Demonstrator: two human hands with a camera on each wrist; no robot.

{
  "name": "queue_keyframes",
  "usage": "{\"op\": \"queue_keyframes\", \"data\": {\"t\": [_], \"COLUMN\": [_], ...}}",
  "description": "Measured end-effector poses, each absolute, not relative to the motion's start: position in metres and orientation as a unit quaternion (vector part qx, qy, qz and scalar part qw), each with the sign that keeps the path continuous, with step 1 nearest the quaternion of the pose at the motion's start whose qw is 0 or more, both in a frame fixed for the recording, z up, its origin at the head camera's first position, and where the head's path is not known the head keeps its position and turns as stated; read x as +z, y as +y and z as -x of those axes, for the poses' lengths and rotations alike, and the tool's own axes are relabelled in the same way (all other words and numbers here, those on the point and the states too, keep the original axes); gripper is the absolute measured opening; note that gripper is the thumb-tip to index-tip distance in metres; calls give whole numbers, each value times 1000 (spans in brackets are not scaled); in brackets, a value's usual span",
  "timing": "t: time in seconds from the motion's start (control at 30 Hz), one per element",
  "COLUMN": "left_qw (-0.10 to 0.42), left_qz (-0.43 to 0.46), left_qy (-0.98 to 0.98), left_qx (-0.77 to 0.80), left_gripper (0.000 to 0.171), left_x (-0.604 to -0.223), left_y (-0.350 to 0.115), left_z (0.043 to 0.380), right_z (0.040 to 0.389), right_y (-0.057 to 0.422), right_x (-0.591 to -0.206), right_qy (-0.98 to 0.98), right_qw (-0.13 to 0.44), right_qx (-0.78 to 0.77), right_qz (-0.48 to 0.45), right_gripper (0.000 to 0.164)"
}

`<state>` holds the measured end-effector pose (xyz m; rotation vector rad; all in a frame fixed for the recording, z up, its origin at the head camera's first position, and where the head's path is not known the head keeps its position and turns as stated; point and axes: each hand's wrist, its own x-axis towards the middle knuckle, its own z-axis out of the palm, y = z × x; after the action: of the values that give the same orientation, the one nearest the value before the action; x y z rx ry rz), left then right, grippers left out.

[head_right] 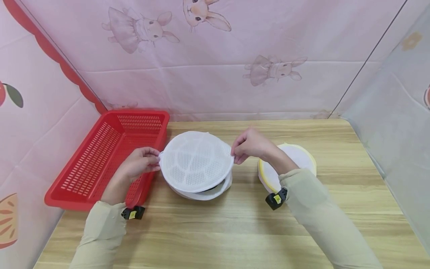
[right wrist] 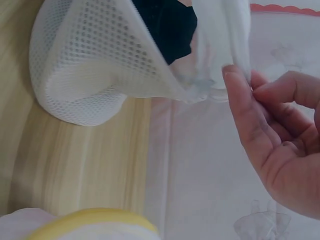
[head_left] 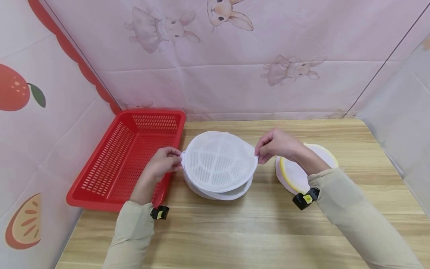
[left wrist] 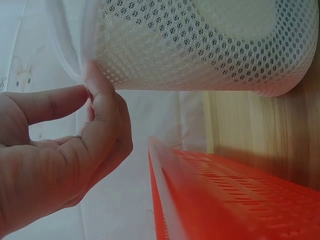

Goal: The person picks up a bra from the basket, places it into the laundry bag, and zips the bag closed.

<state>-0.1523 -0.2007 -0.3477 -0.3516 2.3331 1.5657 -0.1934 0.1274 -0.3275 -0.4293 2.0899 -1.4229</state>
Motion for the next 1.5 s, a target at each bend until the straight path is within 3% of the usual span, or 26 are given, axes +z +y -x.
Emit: {"op": "queue_keyframes", "data": {"t": [0.23, 0.6, 0.93, 1.5], "left_qw": [157, 156, 156, 167], "left_qz": [110, 104, 97, 70], "left_qy": [807, 805, 822, 846], "left_qx": [559, 563, 539, 501], "left_gripper": [23, 24, 31, 21], "left_x": [-350, -353, -355, -358], "left_y": [-201, -199, -195, -193], "left_z": [151, 149, 149, 150], "right_z": [192, 193, 194, 197], "right_y": [126, 117, 113, 106], "right_x": [-341, -353, -361, -360], "right_qy": [790, 849, 834, 844], "right_qw": [319, 249, 247, 237], "right_qx": [-490, -443, -471, -463], "right_qz": [184, 143, 147, 131], "right_gripper": [14, 13, 18, 22]}}
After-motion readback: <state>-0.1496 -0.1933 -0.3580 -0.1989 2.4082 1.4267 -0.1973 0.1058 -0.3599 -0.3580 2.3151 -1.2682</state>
